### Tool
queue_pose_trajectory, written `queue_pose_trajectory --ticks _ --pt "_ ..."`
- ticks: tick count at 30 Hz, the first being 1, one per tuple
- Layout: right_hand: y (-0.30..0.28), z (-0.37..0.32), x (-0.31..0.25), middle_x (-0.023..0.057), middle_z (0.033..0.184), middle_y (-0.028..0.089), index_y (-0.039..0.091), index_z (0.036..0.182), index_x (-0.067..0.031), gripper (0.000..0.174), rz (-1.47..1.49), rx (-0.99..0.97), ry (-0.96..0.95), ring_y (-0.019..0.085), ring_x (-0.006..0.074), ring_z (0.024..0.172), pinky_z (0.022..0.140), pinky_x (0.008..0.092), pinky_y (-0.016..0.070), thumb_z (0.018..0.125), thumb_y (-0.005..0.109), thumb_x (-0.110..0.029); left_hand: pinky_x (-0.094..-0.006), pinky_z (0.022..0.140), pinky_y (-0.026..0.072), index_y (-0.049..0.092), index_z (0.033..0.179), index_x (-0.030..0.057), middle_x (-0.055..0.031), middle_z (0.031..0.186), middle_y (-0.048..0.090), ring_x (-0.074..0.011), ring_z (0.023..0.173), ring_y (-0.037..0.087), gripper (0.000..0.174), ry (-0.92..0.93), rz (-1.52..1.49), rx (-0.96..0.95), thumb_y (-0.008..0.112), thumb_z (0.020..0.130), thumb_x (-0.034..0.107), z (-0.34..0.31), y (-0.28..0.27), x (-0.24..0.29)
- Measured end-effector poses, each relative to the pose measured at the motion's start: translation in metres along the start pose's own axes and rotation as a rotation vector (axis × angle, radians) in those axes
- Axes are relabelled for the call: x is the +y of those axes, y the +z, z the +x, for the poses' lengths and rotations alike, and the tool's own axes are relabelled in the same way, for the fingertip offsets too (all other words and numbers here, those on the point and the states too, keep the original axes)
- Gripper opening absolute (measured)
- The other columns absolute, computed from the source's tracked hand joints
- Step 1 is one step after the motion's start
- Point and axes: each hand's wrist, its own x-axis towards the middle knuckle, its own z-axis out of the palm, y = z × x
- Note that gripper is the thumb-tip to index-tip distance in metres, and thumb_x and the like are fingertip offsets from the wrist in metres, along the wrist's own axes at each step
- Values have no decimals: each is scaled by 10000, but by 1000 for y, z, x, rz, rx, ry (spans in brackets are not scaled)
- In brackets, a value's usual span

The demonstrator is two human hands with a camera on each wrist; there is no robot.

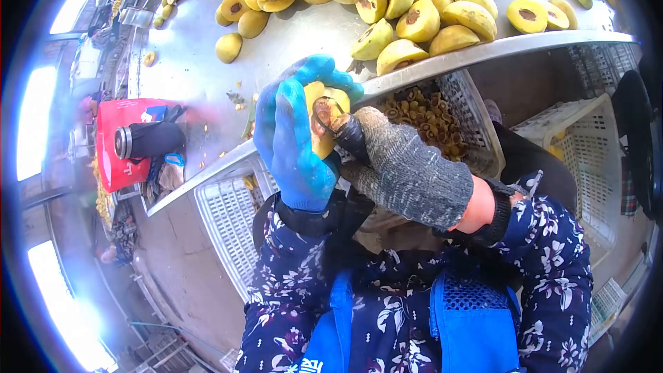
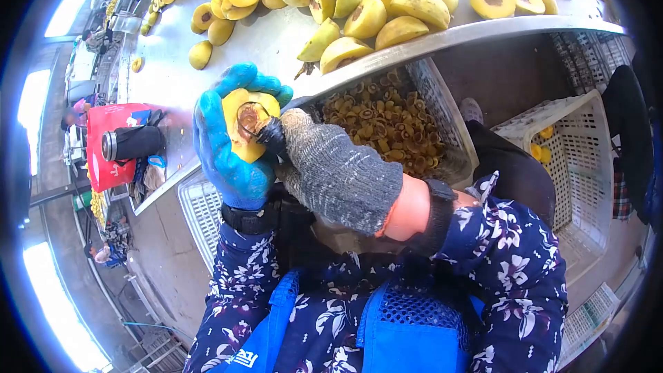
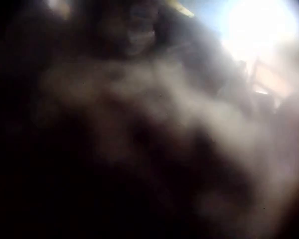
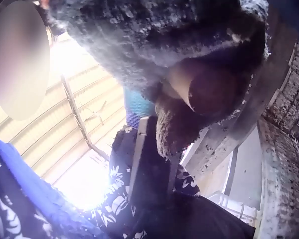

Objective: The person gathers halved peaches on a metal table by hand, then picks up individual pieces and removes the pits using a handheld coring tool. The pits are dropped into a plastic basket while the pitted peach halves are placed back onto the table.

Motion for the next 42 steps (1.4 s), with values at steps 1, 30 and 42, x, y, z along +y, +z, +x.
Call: queue_pose_trajectory --ticks 1,30,42 --pt "-1 -1 -2 236 907 635 491 1131 -35 380 -2 -12 50 625 433 886 705 450 513 829 684 -162 -451 838 534 517 1164 -49 -207 968 626 -310 876 642 442 -3 2 1 364 1006 335 -1 -1 0" --pt "-28 -17 -12 50 693 605 537 1080 -35 315 507 -542 431 623 122 527 437 232 473 863 661 -226 -344 788 529 639 1057 -48 -145 1008 670 -197 869 639 370 -345 -180 -638 582 891 278 15 -31 7" --pt "-35 -12 -19 109 732 611 549 1074 12 291 590 -711 392 601 176 528 484 235 483 833 644 -119 -420 763 566 557 1147 -71 -209 978 636 -305 869 653 649 -410 -391 -216 409 958 532 -4 -7 12"
